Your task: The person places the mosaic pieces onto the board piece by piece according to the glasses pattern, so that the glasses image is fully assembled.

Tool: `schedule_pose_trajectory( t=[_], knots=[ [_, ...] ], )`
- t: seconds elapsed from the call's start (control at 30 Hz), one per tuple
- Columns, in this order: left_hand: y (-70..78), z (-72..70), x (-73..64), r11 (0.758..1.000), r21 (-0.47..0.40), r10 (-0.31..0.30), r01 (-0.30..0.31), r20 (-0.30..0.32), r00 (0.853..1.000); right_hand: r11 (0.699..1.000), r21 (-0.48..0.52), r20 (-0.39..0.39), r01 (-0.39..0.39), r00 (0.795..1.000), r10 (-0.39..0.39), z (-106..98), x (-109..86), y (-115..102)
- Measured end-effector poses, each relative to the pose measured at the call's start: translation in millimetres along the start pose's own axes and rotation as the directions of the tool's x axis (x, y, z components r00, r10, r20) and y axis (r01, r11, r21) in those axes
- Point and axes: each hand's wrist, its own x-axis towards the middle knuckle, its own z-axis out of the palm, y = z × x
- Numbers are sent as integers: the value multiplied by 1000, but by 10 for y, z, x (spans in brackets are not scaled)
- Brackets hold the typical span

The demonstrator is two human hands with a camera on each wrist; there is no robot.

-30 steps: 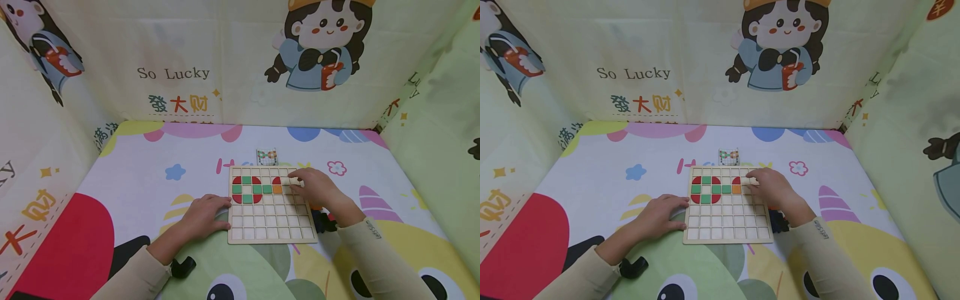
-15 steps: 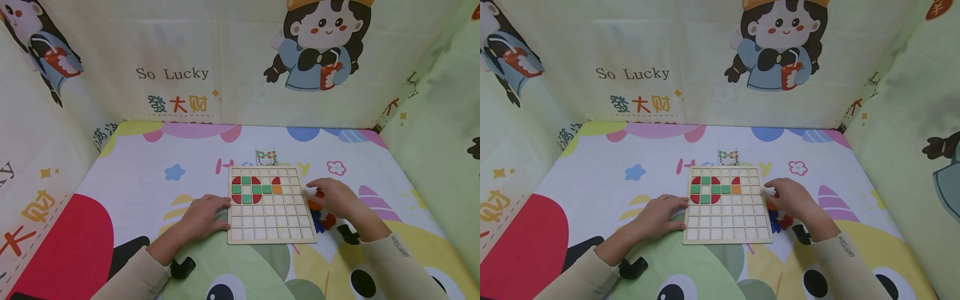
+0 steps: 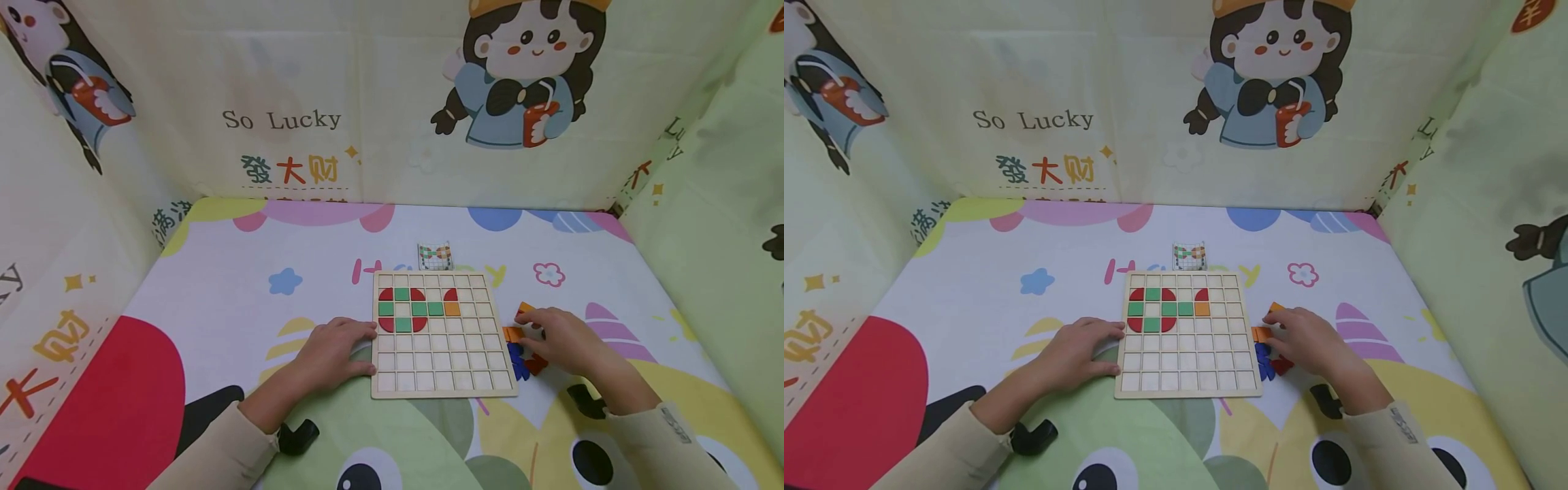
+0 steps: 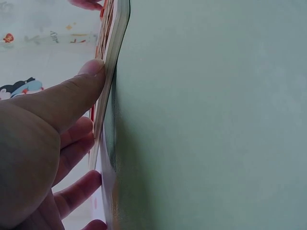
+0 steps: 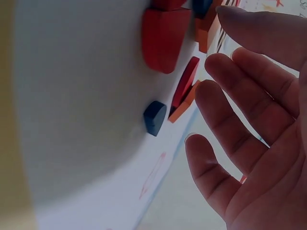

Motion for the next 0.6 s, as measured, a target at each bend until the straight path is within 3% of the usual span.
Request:
schedule_pose_trajectory(
  t=[0.6],
  knots=[
    [-7, 2, 9, 1000, -5, -3, 3, 4, 1000, 1000, -6, -17, 11, 1000, -11, 60, -4, 51]
  ],
)
